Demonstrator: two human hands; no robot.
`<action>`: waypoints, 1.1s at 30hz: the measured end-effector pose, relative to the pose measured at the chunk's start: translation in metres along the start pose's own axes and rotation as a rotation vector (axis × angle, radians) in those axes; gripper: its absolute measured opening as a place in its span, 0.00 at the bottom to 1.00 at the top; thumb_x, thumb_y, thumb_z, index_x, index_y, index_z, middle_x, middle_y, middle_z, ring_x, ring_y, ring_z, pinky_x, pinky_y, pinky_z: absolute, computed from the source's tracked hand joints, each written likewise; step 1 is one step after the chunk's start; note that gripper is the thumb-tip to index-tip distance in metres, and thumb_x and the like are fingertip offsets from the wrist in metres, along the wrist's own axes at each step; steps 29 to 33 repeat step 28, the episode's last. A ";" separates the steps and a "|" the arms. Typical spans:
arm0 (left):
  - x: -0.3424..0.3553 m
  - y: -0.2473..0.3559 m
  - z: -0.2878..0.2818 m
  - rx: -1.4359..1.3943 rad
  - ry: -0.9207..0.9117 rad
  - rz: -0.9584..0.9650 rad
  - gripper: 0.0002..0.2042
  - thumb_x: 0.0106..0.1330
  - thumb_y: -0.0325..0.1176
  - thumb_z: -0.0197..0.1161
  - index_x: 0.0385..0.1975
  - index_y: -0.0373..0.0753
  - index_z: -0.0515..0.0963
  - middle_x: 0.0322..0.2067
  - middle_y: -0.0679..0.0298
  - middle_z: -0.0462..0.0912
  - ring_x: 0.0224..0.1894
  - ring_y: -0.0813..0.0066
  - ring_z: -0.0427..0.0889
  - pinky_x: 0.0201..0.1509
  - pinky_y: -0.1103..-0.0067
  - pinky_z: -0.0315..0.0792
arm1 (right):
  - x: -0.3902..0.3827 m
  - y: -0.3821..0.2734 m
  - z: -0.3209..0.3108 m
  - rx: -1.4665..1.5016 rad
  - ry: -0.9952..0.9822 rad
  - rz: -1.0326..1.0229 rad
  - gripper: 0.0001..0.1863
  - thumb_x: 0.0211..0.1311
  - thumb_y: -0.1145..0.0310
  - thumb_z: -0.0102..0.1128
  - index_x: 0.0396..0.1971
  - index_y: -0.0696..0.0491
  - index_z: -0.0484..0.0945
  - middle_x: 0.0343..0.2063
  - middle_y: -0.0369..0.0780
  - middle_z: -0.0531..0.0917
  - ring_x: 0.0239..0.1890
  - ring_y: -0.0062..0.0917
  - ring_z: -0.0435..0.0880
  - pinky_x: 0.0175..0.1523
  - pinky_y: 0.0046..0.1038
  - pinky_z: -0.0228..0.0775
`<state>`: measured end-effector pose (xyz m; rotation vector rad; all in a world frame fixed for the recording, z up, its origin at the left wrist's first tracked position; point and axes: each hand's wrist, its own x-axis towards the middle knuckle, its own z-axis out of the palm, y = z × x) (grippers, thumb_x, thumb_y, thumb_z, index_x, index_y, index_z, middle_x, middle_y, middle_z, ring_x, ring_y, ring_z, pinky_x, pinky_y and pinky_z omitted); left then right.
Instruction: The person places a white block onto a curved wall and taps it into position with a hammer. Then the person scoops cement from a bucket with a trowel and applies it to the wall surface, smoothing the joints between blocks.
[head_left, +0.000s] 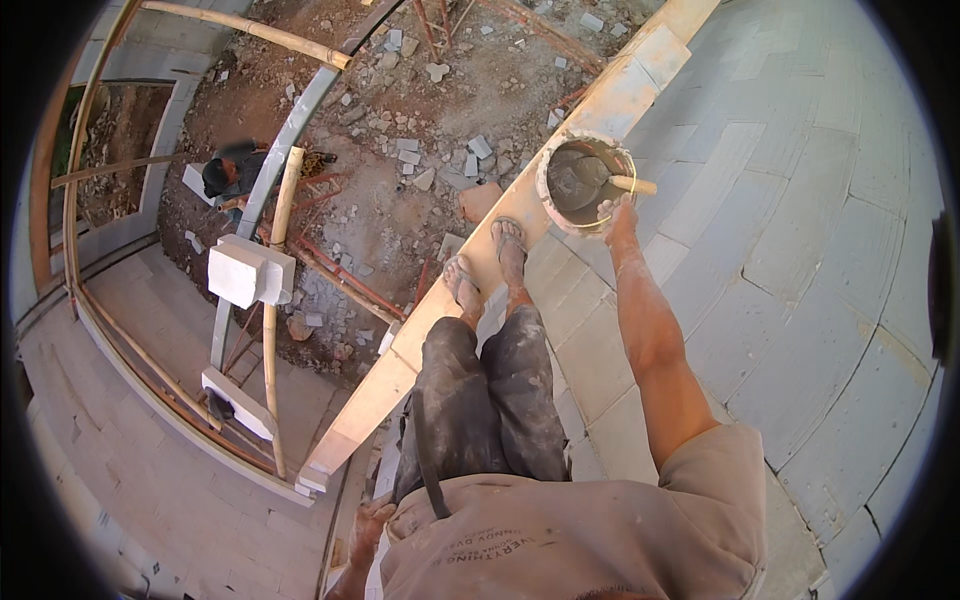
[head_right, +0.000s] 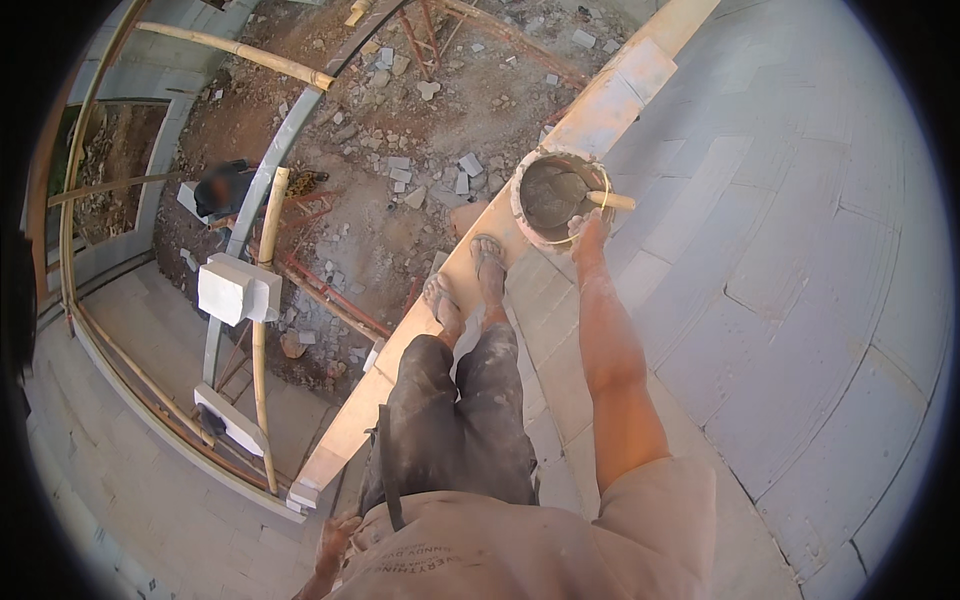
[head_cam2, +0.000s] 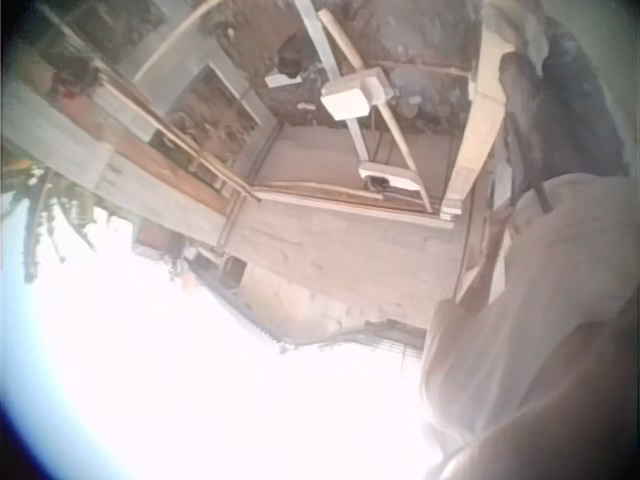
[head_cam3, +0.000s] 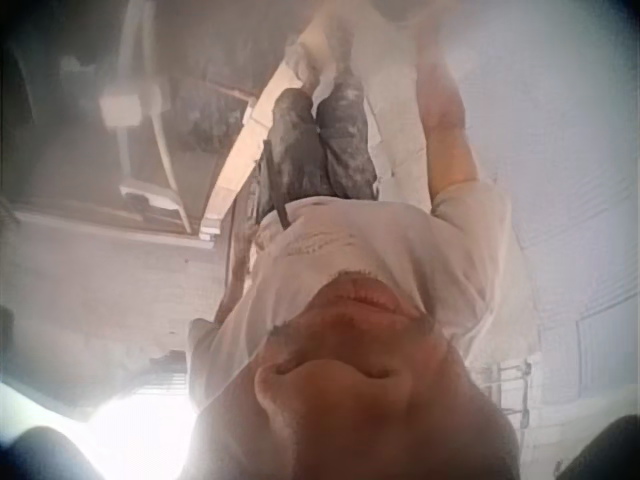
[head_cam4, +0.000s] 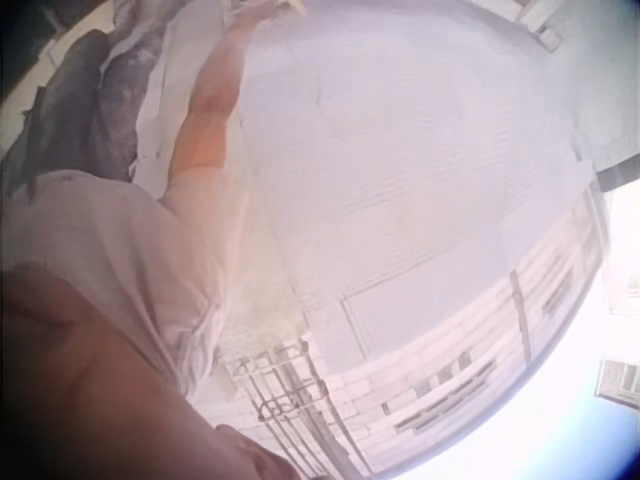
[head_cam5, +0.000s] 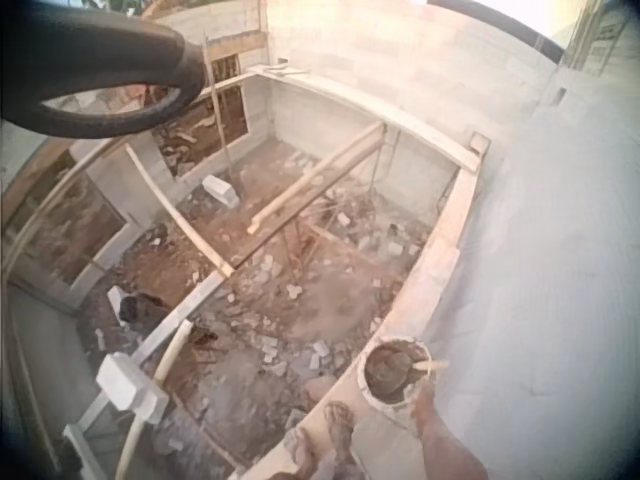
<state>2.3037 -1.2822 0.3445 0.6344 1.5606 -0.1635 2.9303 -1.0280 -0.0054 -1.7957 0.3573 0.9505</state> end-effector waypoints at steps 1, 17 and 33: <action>-0.012 -0.011 0.002 0.020 0.006 0.033 0.19 0.60 0.39 0.59 0.46 0.31 0.80 0.42 0.49 0.83 0.48 0.64 0.80 0.53 0.76 0.69 | 0.010 0.003 0.005 -0.039 -0.034 0.012 0.17 0.67 0.51 0.52 0.39 0.51 0.71 0.29 0.36 0.78 0.30 0.26 0.78 0.42 0.30 0.73; 0.013 0.046 0.108 -0.546 0.440 -0.125 0.33 0.72 0.49 0.44 0.68 0.32 0.47 0.69 0.55 0.52 0.70 0.64 0.50 0.70 0.72 0.48 | -0.104 -0.077 0.078 -0.823 -0.325 -0.243 0.19 0.56 0.71 0.63 0.47 0.62 0.77 0.41 0.47 0.82 0.48 0.30 0.80 0.53 0.28 0.69; -0.070 0.099 0.074 0.108 0.666 0.080 0.13 0.57 0.30 0.63 0.43 0.38 0.81 0.48 0.48 0.79 0.55 0.49 0.74 0.60 0.62 0.65 | -0.535 -0.403 0.083 -0.342 -1.125 -1.651 0.36 0.56 0.49 0.64 0.53 0.66 0.71 0.46 0.46 0.77 0.43 0.25 0.76 0.46 0.25 0.67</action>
